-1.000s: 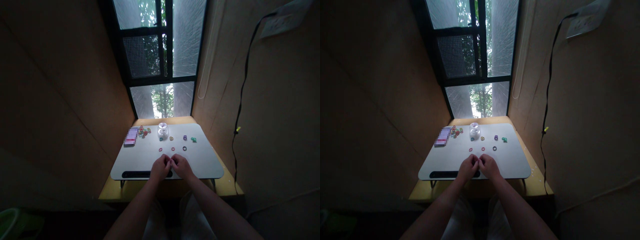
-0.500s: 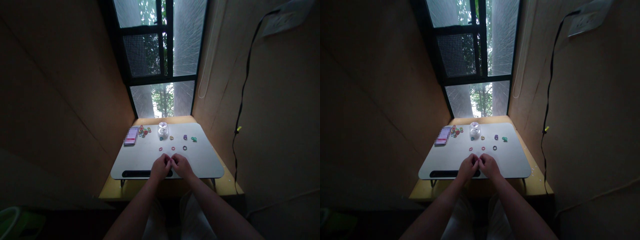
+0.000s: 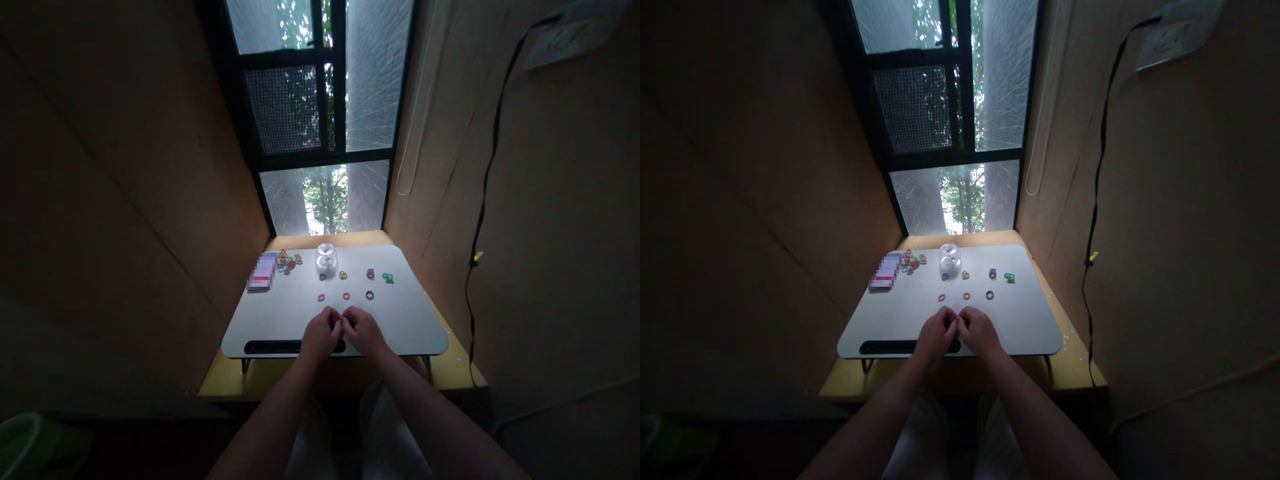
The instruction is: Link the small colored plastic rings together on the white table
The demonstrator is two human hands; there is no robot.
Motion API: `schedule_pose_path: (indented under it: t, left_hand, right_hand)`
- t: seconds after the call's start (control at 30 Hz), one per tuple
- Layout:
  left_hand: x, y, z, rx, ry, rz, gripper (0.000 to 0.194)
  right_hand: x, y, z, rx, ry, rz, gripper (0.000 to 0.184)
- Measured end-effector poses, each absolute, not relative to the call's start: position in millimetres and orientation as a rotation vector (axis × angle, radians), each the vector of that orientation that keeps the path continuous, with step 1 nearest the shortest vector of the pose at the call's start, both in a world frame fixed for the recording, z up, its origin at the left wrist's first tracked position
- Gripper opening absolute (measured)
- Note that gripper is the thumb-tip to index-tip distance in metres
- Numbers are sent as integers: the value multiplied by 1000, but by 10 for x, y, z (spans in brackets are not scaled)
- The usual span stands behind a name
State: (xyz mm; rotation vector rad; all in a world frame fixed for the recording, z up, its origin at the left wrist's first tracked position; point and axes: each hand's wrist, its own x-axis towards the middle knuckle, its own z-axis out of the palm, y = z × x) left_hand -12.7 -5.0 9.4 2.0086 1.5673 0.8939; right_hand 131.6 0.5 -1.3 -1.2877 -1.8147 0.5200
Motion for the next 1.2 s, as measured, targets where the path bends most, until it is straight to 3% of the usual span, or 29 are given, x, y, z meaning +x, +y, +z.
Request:
schedule_pose_path:
  t: [1.2]
  left_hand:
    - [-128,-49,114,2000,1565,879,7]
  right_hand:
    - [1319,10,-16,-1282,-1825,512,12]
